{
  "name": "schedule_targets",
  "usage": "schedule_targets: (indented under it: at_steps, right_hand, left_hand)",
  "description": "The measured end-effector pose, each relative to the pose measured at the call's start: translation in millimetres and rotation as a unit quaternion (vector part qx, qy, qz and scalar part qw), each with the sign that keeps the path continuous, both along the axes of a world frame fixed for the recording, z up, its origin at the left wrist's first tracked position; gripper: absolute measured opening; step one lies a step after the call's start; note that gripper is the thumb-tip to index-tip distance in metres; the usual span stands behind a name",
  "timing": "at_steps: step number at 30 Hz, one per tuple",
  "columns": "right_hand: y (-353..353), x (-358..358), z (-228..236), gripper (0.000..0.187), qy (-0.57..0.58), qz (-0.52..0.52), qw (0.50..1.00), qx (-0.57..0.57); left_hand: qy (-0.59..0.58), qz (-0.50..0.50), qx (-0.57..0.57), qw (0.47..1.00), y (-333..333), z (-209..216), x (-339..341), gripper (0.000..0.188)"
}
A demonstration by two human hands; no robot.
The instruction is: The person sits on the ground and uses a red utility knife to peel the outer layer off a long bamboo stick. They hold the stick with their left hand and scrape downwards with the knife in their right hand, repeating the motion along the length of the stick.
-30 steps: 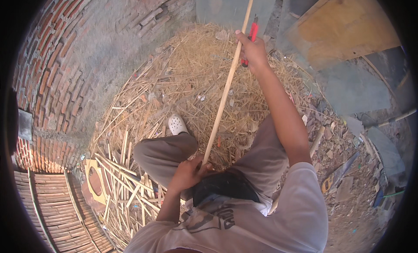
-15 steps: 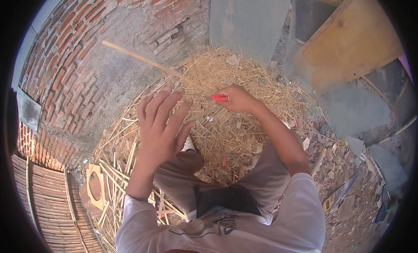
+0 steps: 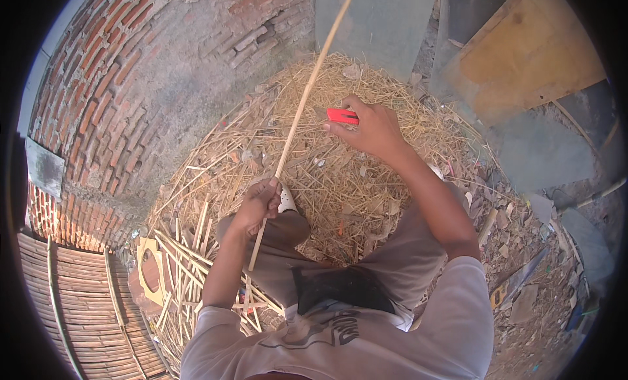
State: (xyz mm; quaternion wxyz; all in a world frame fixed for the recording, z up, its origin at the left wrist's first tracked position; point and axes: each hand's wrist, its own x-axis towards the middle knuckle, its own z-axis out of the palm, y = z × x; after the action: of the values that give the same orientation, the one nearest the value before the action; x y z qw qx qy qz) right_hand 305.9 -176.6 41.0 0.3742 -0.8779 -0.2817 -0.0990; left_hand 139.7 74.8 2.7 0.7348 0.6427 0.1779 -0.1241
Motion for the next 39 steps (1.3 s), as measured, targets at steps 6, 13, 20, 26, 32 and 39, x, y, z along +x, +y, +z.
schedule_targets:
  at_steps: [6, 13, 20, 26, 32, 39]
  right_hand:
    - [6.8, -13.9, -21.6, 0.057, -0.067, 0.045, 0.994, -0.077]
    - [19.2, -29.8, -31.0, 0.057, -0.146, 0.103, 0.982, -0.053]
    - [13.4, -18.9, -20.5, 0.059, -0.198, 0.059, 0.976, -0.069]
    - [21.0, -21.4, -31.8, 0.065, -0.255, 0.033, 0.965, -0.045]
    - [18.7, -2.9, -39.9, 0.064, -0.278, 0.029, 0.958, -0.064]
    - [15.4, 47.7, -62.2, 0.071, -0.231, -0.060, 0.961, -0.140]
  left_hand:
    - [-0.105, 0.095, -0.045, 0.989, -56.5, 9.8, 1.0, 0.026]
    - [-0.156, 0.071, 0.084, 0.982, -77.1, 11.7, -8.5, 0.030]
    - [-0.185, 0.078, 0.160, 0.967, -76.3, -1.6, -18.7, 0.031]
    - [-0.184, 0.095, 0.260, 0.943, -75.8, 0.1, -26.1, 0.026]
    - [-0.187, 0.120, 0.273, 0.936, -85.0, -9.9, -33.7, 0.024]
    - [-0.146, 0.102, 0.248, 0.952, -99.1, -21.5, -56.4, 0.029]
